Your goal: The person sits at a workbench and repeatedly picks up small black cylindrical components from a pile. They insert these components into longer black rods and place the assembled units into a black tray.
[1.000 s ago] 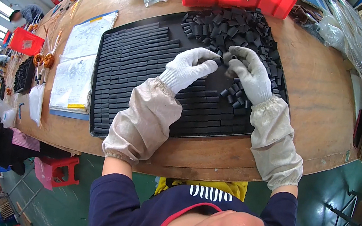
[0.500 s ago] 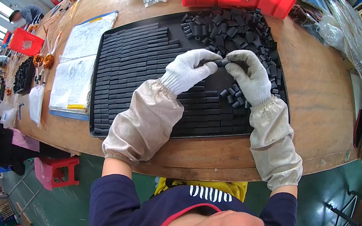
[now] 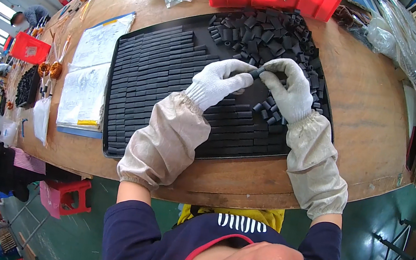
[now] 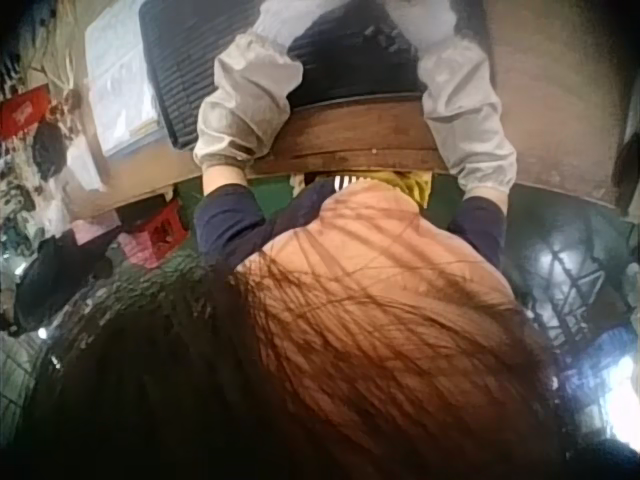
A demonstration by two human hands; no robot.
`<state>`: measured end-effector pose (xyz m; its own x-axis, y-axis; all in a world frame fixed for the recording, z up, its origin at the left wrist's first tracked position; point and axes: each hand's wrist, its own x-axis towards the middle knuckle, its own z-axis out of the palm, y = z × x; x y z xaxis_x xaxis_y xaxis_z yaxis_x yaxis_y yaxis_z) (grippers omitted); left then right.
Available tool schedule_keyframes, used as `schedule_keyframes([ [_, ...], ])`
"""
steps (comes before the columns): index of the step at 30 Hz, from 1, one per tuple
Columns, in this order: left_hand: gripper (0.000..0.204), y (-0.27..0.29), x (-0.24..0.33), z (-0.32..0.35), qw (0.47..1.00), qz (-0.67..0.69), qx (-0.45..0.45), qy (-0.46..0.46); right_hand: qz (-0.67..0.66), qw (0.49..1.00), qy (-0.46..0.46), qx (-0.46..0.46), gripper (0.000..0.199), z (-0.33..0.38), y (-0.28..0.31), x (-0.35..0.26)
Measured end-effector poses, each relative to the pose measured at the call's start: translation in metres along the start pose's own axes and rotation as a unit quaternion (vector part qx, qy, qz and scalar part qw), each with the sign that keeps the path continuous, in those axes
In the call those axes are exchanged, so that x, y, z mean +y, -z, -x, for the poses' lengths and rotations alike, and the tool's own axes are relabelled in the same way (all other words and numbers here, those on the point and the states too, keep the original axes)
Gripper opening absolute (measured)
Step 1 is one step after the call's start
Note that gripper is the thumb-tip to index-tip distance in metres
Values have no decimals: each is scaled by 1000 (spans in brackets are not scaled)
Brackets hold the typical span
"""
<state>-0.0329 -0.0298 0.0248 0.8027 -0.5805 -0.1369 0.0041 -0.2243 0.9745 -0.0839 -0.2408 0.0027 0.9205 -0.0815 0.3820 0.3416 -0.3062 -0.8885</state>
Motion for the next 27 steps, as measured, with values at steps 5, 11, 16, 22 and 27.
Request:
schedule_keyframes([
  [5, 38, -1, 0, 0, 1000, 14, 11, -3, 39, 996, 78, -17, 14, -2, 2, -3],
  [11, 38, -2, 2, 0, 1000, 6, 4, 2, 81, 987, 135, -39, 15, -4, 2, 3],
  [16, 25, -4, -5, 1, 940, -275, 103, -174, 85, 986, 143, -3, 17, -5, 1, 1],
  [22, 20, -10, 0, 13, 808, -534, 51, -241, 74, 989, 111, 55, 17, -6, 6, 7],
  [27, 19, -6, -5, 9, 808, -501, 24, -309, 91, 986, 131, 45, 16, -8, 7, 7],
])
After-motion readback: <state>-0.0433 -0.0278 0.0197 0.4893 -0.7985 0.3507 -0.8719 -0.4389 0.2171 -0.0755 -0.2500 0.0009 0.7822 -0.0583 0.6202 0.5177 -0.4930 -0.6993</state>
